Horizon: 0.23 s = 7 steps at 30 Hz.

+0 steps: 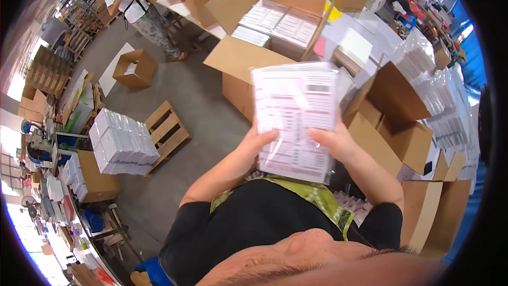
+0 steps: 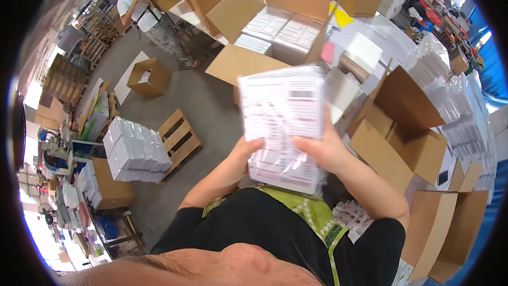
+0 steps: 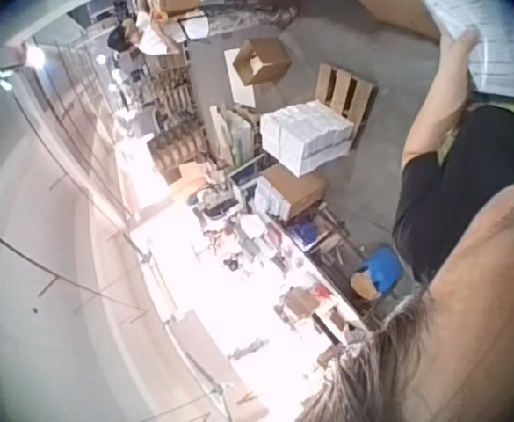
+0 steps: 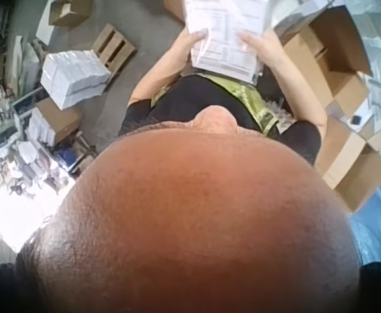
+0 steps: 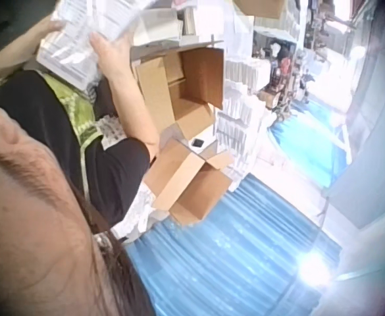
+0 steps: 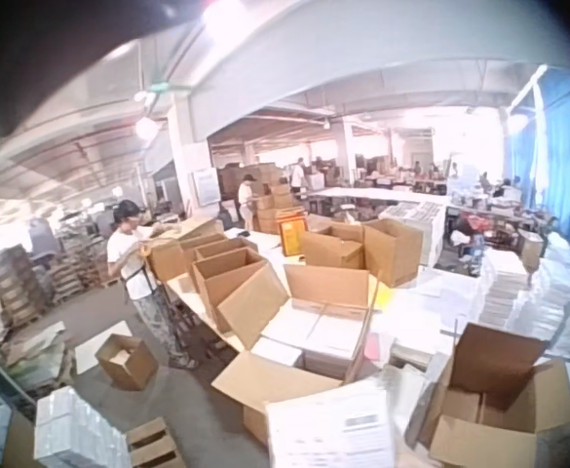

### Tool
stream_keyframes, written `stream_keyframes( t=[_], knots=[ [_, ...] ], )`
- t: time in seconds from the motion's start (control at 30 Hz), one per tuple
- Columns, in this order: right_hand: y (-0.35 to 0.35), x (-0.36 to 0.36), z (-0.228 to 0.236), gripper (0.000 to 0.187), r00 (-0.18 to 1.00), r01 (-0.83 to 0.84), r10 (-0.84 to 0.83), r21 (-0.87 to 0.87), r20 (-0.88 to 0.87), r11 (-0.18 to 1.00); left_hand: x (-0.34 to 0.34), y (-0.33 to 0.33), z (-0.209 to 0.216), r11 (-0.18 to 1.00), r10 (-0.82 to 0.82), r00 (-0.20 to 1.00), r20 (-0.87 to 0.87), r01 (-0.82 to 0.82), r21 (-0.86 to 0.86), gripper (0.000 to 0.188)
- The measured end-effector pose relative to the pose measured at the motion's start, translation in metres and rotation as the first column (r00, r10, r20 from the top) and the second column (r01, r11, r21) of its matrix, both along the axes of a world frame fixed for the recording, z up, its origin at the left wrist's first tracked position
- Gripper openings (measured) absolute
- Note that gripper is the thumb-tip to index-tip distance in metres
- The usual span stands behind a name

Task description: The person repeatedly picks up stacks of shrink-wrapped paper or notepads from a table and places them into open cardboard boxes. The person arranges the items inside the boxes to fit them neatly. The task is performed by hand without tools.

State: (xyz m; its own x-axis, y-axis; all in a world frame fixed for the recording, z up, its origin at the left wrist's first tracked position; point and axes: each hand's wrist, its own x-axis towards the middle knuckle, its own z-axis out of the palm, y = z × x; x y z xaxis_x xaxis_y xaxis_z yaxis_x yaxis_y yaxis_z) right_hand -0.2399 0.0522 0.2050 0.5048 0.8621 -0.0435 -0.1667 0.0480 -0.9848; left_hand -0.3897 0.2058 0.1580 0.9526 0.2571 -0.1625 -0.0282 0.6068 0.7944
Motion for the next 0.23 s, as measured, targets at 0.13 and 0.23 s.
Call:
stream_keyframes(
  t=[0.13, 0.23],
  knots=[
    [0.090, -0.015, -0.002, 0.102, 0.670, -0.133, 0.233, -0.194, 0.705, 0.972, -0.041, 0.070, -0.051, 0.965, 0.197, 0.944, 0.263, -0.140, -0.221, 0.085],
    [0.136, -0.020, 0.008, 0.106, 0.502, -0.398, 0.314, -0.108, 0.805, 0.911, -0.031, 0.096, -0.034, 0.929, 0.289, 0.873, 0.392, -0.157, -0.335, 0.089]
  ],
)
